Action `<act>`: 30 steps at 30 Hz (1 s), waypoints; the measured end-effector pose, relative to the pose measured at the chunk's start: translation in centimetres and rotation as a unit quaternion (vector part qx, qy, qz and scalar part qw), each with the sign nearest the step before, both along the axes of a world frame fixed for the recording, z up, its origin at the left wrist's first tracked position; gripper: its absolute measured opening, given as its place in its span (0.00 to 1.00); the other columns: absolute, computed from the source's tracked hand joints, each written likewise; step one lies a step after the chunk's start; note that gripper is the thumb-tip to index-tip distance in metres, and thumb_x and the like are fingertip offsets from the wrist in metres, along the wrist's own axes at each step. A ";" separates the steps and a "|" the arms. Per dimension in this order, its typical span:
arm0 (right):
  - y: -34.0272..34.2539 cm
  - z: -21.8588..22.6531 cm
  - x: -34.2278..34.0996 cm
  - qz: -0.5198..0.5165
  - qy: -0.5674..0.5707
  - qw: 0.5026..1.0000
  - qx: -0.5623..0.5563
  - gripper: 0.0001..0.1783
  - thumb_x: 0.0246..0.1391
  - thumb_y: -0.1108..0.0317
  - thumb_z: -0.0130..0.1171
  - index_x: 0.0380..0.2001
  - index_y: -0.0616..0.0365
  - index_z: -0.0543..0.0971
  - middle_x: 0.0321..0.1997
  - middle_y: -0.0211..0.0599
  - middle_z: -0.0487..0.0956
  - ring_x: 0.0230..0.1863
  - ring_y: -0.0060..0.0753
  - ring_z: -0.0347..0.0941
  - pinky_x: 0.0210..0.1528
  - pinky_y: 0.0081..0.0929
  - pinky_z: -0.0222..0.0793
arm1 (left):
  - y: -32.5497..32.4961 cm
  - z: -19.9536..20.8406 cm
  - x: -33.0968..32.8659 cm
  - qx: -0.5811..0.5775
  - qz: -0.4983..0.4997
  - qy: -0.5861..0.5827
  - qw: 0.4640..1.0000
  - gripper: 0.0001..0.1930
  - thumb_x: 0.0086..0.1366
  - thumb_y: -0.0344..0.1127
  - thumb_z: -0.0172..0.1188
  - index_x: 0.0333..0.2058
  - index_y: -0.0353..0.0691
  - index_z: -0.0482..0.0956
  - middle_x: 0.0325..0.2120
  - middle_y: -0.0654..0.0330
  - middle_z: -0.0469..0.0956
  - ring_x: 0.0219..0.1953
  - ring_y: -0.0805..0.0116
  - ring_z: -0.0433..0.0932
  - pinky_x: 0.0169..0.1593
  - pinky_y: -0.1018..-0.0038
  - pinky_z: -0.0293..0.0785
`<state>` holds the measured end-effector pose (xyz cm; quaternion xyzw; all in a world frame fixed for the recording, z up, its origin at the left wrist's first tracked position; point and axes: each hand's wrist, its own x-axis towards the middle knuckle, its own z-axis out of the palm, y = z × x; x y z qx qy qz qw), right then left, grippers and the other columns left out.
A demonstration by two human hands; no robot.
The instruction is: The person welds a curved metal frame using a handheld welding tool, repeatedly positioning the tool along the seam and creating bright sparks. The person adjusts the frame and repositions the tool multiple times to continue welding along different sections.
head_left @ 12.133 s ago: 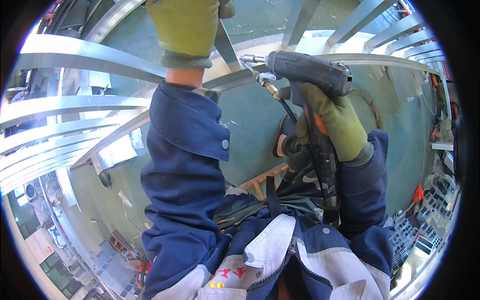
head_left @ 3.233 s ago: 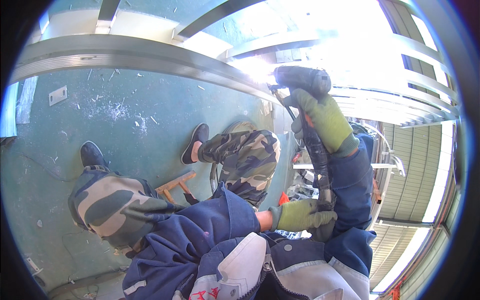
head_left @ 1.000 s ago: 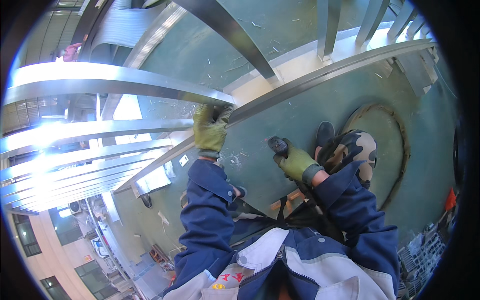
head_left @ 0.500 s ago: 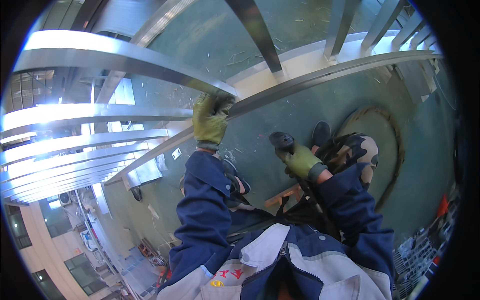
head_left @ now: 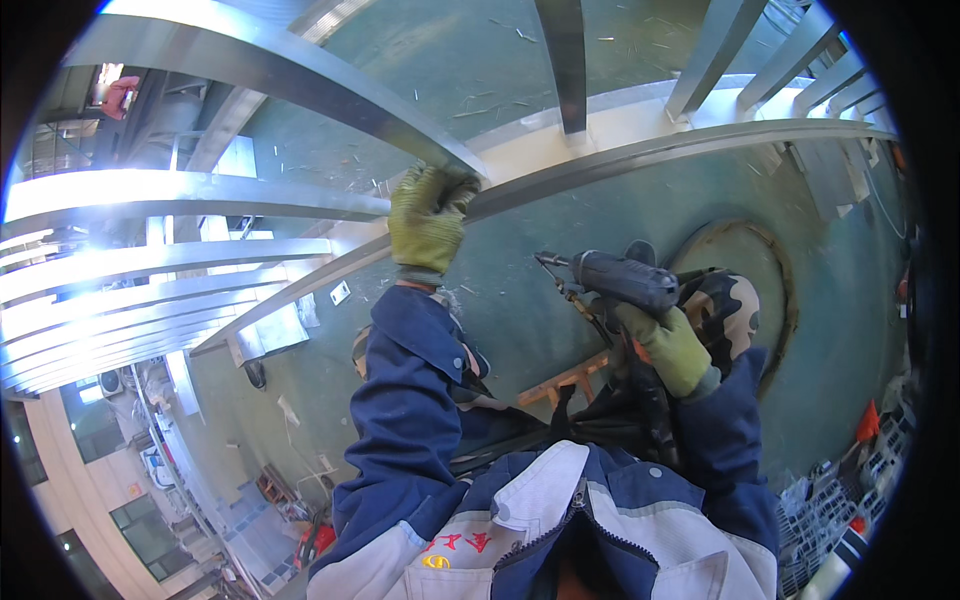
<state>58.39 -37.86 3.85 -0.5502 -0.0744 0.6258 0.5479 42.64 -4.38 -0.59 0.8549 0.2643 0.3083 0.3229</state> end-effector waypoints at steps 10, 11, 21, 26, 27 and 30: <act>-2.2 7.6 1.6 -0.130 -0.033 0.990 0.038 0.23 0.79 0.55 0.64 0.64 0.60 0.79 0.37 0.41 0.86 0.26 0.33 0.81 0.28 0.31 0.80 | -1.1 1.4 0.7 -0.001 0.009 -0.015 1.000 0.10 0.65 0.24 0.76 0.44 0.42 0.88 0.36 0.60 0.87 0.38 0.65 0.90 0.43 0.68 0.84; -1.7 8.6 1.7 -0.135 -0.041 0.989 0.051 0.23 0.79 0.55 0.64 0.64 0.61 0.79 0.38 0.41 0.86 0.26 0.33 0.81 0.28 0.31 0.80 | -1.0 1.4 0.7 0.001 0.005 -0.016 1.000 0.10 0.65 0.25 0.76 0.43 0.42 0.88 0.36 0.60 0.87 0.37 0.64 0.90 0.43 0.67 0.84; 1.8 11.1 1.7 -0.092 -0.121 0.987 0.059 0.31 0.78 0.43 0.61 0.61 0.63 0.83 0.31 0.41 0.84 0.26 0.27 0.75 0.29 0.28 0.76 | -0.8 1.3 0.8 0.046 0.022 0.008 0.999 0.10 0.62 0.28 0.77 0.41 0.42 0.87 0.35 0.59 0.86 0.37 0.57 0.86 0.42 0.63 0.82; 3.9 9.6 2.3 -0.106 -0.109 0.987 0.050 0.30 0.77 0.42 0.63 0.58 0.61 0.83 0.27 0.40 0.84 0.25 0.29 0.78 0.30 0.30 0.76 | -1.0 1.5 1.0 0.013 0.017 0.004 1.000 0.09 0.62 0.28 0.76 0.40 0.43 0.87 0.34 0.59 0.86 0.36 0.57 0.87 0.41 0.63 0.82; 4.4 9.1 2.6 -0.096 -0.104 0.989 0.048 0.29 0.77 0.42 0.63 0.58 0.60 0.83 0.27 0.40 0.84 0.25 0.30 0.78 0.30 0.30 0.76 | -1.0 1.5 1.0 0.019 0.015 0.004 1.000 0.09 0.62 0.28 0.76 0.40 0.43 0.87 0.34 0.59 0.85 0.36 0.57 0.87 0.41 0.64 0.82; 5.8 8.3 2.9 -0.088 -0.095 0.991 0.039 0.32 0.77 0.40 0.61 0.60 0.61 0.81 0.27 0.41 0.84 0.23 0.33 0.80 0.27 0.30 0.76 | -0.7 1.0 1.1 0.023 0.009 -0.001 1.000 0.08 0.62 0.28 0.76 0.40 0.43 0.88 0.33 0.59 0.85 0.35 0.58 0.87 0.41 0.64 0.81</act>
